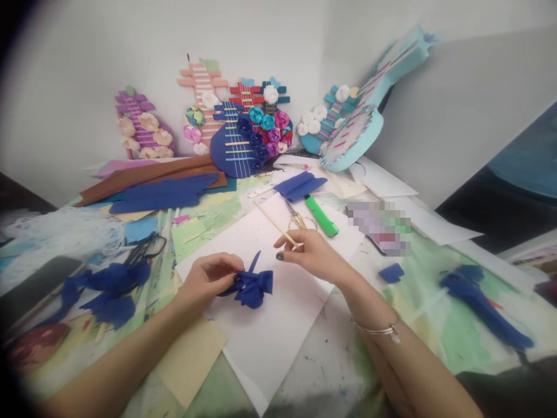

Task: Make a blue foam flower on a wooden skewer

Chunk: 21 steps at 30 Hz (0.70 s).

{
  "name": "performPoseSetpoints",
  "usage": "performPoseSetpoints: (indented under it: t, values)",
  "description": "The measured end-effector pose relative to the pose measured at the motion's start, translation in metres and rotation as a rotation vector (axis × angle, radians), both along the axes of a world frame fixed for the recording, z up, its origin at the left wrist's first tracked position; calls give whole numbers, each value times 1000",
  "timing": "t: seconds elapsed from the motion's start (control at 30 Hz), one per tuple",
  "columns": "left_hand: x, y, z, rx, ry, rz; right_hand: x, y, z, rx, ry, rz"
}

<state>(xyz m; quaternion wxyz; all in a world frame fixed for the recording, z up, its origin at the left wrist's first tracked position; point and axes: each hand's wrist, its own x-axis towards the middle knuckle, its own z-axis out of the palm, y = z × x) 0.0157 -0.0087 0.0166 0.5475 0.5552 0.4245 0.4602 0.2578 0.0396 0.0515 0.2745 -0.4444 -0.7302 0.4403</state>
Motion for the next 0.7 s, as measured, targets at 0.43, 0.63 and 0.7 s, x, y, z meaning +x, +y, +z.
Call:
performPoseSetpoints:
  t: [0.43, 0.63, 0.7]
  values:
    - [6, -5, 0, -20, -91, -144, -23, -10, -7, -419, 259, 159]
    - [4, -5, -2, -66, -99, -147, -23, -11, -7, -392, 258, 187]
    - [3, -5, -1, -69, -96, -130, -23, -11, -8, -409, 251, 167]
